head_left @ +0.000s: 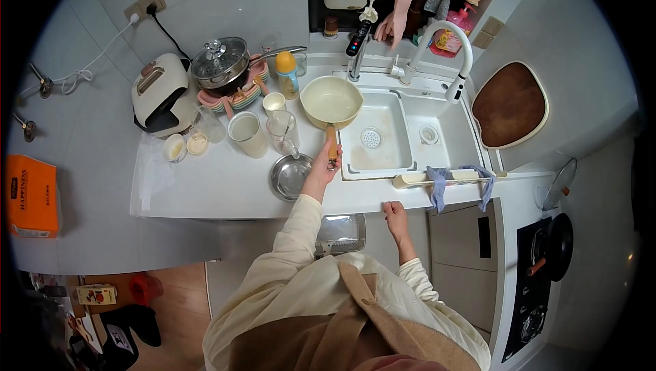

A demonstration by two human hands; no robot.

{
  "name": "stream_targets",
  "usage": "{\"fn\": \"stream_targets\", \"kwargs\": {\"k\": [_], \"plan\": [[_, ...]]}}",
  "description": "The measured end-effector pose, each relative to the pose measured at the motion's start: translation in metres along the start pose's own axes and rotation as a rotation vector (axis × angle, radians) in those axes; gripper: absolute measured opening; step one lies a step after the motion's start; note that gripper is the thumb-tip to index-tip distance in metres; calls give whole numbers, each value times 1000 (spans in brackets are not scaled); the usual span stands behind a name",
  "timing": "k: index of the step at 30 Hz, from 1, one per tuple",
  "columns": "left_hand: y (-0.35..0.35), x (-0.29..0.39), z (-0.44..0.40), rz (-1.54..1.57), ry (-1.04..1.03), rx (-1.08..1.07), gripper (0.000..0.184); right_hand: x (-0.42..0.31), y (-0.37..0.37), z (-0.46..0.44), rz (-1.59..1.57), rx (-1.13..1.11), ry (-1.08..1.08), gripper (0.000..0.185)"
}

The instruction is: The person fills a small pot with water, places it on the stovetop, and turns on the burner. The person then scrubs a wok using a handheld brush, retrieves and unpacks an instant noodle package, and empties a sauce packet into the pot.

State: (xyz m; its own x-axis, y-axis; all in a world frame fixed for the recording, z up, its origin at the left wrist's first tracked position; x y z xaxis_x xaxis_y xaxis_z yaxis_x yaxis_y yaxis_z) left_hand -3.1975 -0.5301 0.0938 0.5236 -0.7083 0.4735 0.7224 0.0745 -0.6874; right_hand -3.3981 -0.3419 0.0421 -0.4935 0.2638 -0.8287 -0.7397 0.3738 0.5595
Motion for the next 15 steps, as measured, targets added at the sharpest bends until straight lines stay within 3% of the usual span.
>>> {"fn": "stream_targets", "kwargs": {"k": [15], "plan": [[3, -1, -3, 7, 7, -7, 37, 3, 0, 0, 11, -10, -11, 33]]}}
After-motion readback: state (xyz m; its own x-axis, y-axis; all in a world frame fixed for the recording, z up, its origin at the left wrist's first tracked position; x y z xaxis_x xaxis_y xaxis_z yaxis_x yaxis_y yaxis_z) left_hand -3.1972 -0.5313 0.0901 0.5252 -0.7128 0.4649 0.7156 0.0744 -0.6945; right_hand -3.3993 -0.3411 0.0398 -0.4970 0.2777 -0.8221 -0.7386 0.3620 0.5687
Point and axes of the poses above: each hand's wrist, its own z-axis away from the middle knuckle, its own y-axis out of the back of the hand, x = y × z, the point moved 9 cm from there along -z, towards the middle knuckle
